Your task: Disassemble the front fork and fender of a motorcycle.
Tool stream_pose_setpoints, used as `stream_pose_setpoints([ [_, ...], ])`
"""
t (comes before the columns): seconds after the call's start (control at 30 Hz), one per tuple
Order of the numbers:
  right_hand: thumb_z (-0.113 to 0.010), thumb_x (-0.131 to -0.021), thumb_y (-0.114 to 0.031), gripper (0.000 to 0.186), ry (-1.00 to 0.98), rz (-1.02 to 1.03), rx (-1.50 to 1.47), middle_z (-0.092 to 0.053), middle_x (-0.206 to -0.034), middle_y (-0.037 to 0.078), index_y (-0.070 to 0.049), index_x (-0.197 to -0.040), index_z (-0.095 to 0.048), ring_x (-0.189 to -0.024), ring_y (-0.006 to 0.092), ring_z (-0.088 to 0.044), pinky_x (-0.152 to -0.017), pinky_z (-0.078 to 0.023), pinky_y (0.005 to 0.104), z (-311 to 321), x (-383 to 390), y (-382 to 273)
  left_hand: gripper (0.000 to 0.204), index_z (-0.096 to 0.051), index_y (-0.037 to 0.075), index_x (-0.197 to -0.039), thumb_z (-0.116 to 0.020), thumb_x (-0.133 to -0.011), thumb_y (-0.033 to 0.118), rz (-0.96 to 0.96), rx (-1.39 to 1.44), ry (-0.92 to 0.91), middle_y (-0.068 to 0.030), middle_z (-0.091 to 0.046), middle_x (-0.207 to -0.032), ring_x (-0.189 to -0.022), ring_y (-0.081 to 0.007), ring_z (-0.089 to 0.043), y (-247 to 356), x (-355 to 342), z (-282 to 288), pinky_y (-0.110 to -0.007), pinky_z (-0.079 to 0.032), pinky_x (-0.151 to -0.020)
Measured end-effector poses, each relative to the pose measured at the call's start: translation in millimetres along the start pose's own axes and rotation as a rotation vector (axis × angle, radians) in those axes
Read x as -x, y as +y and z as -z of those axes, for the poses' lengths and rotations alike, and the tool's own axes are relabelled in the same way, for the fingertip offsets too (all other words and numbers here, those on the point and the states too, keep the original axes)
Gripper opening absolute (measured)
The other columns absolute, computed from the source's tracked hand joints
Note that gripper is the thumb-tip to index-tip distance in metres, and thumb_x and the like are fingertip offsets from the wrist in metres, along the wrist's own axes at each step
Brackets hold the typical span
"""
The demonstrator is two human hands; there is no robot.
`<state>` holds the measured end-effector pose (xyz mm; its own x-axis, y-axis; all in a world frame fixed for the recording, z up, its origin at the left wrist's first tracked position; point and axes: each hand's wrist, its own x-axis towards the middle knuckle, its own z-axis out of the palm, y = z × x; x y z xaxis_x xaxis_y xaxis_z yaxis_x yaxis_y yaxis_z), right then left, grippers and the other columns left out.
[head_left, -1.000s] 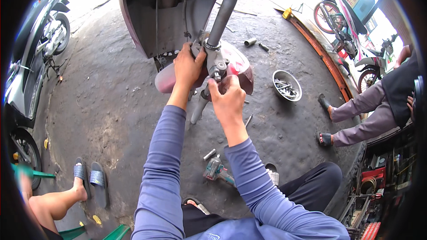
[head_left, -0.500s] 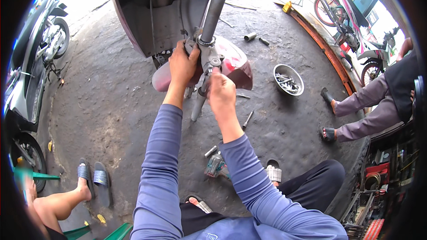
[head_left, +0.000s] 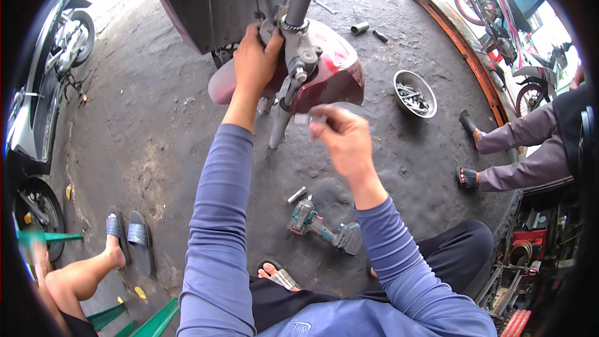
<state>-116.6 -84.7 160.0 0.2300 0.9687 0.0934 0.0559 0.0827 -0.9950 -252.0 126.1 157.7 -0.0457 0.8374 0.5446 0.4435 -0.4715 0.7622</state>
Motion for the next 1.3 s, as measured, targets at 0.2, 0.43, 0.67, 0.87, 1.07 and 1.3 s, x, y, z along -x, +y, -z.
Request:
stream_pose_setpoints([
  [0.2, -0.071, -0.09, 0.01, 0.018, 0.264, 0.344, -0.095, -0.073, -0.094, 0.004, 0.007, -0.108, -0.071, -0.091, 0.0128, -0.07, -0.083, -0.057, 0.0241, -31, -23, 0, 0.058, -0.062, -0.001, -0.116, -0.064, -0.091, 0.05, 0.005, -0.001, -0.017, -0.0276, -0.072, -0.104, -0.102, -0.0453, -0.067, 6, -1, -5, -0.054, -0.049, -0.092],
  [0.43, -0.08, -0.087, 0.001, 0.016, 0.433, 0.33, -0.114, -0.07, -0.081, 0.001, 0.004, -0.101, -0.072, -0.075, 0.009, -0.067, -0.069, -0.054, 0.0235, -42, -31, 7, 0.058, -0.062, -0.001, -0.114, -0.065, -0.09, 0.052, -0.032, -0.043, 0.023, -0.0268, -0.072, -0.1, -0.098, -0.0465, -0.067, 9, 1, -8, -0.054, -0.049, -0.089],
  [0.67, -0.075, -0.093, -0.014, 0.02, 0.44, 0.466, 0.653, -0.071, -0.067, 0.009, 0.005, -0.088, -0.072, -0.059, 0.011, -0.067, -0.057, -0.051, 0.0289, -47, -44, -4, 0.062, -0.062, -0.002, -0.116, -0.065, -0.09, 0.053, -0.042, -0.039, 0.011, -0.0277, -0.072, -0.105, -0.103, -0.0457, -0.067, -1, -2, -7, -0.055, -0.049, -0.091],
  [0.87, -0.065, -0.099, -0.019, 0.03, 0.355, 0.459, 0.546, -0.063, -0.061, 0.017, 0.003, -0.079, -0.068, -0.053, 0.0282, -0.061, -0.055, -0.047, 0.0373, -64, -42, -6, 0.058, -0.063, -0.002, -0.116, -0.065, -0.091, 0.05, -0.022, -0.068, 0.041, -0.0286, -0.072, -0.102, -0.101, -0.0467, -0.068, -1, -3, 0, -0.052, -0.051, -0.09],
  [1.07, -0.059, -0.098, -0.021, 0.03, -0.115, 0.282, 0.359, -0.062, -0.064, 0.013, -0.001, -0.077, -0.064, -0.06, 0.0301, -0.064, -0.059, -0.048, 0.0434, -33, -23, 77, 0.048, -0.062, 0.001, -0.123, -0.063, -0.093, 0.038, 0.063, 0.026, 0.005, -0.0325, -0.069, -0.105, -0.105, -0.0495, -0.066, 11, 2, 9, -0.051, -0.051, -0.091],
  [1.3, -0.064, -0.087, -0.015, 0.018, -0.913, 0.3, 1.345, -0.07, -0.103, 0.011, -0.014, -0.1, -0.076, -0.095, 0.0355, -0.07, -0.084, -0.057, 0.0499, -15, 56, 274, 0.046, -0.062, -0.001, -0.118, -0.062, -0.093, 0.037, 0.012, 0.051, 0.045, -0.0346, -0.068, -0.102, -0.101, -0.0507, -0.066, 11, 3, 9, -0.053, -0.051, -0.086],
])
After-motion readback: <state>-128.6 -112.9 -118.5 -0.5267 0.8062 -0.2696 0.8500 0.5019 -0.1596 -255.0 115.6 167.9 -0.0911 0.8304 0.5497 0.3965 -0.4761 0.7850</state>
